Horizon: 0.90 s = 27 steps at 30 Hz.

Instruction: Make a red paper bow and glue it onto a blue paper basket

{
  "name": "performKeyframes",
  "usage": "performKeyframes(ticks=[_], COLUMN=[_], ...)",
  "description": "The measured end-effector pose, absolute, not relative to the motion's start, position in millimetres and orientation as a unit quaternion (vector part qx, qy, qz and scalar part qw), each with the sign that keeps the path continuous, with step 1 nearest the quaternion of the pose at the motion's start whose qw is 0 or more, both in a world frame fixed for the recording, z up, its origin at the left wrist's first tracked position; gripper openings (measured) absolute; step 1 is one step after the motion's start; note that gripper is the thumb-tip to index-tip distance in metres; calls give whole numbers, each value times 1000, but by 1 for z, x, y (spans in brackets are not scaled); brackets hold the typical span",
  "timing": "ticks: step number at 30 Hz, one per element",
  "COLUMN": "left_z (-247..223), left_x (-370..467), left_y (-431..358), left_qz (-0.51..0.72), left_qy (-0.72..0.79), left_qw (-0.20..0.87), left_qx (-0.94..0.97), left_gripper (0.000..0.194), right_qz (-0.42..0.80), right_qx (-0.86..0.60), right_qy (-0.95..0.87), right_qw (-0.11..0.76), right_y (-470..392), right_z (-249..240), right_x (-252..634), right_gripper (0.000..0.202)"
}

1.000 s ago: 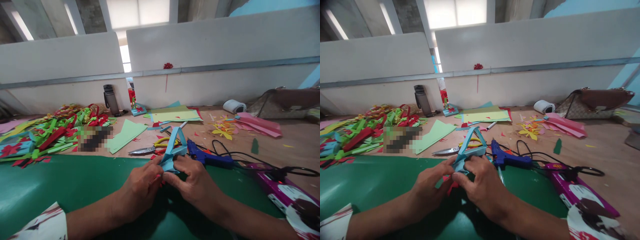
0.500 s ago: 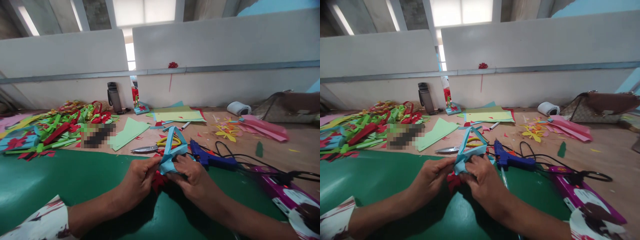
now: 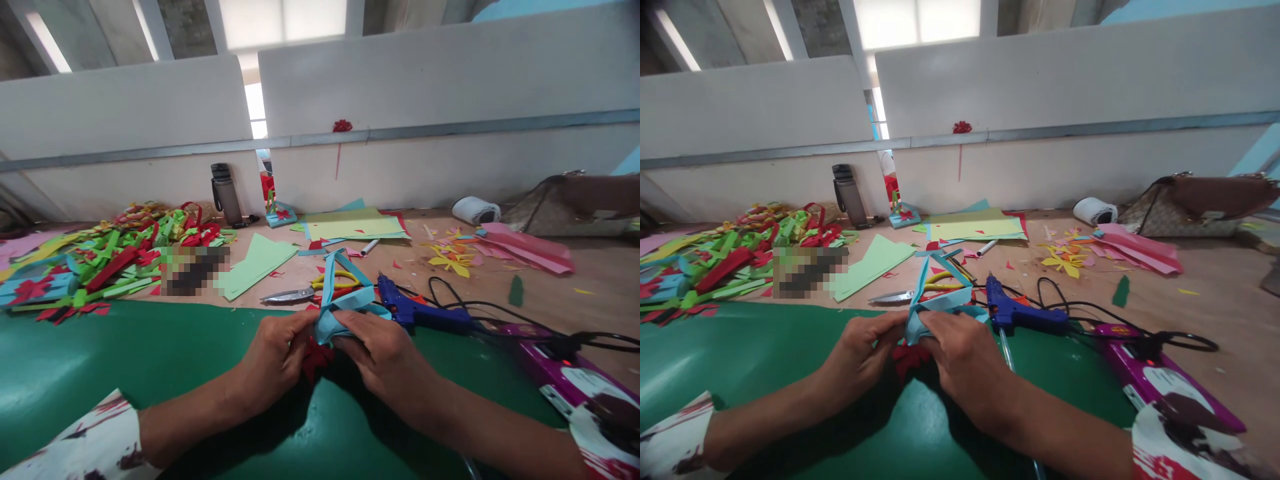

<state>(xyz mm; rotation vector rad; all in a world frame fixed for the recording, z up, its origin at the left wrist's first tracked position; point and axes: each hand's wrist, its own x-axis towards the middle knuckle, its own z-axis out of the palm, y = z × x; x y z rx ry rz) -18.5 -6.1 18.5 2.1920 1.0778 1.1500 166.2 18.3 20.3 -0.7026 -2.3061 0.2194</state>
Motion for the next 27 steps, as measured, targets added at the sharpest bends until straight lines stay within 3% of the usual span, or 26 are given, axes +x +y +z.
performKeyframes(ticks=[4,8,14,19,27], left_z=[18,10,-3,-3,8], left_x=[-17,-16,-19,-22,-17], left_y=[-8,-8,-5,-4,2], left_qz=[425,470,460,400,503], left_qy=[393,409,378,417,421], left_qw=[235,229,152,86,232], left_qx=[781,748,789,812,718], left_gripper=[30,49,55,60,60], right_qz=[43,-29,-39,-38,-55], right_qx=[-244,-230,-287,-267,-239], right_qy=[-903,-914,-924,-921,-910], right_qw=[350,332,251,280,335], right_y=[21,24,25,26,29], right_z=[19,14,12,15,10], right_x=[166,165,162,160,159], right_gripper=[27,47,27,32,38])
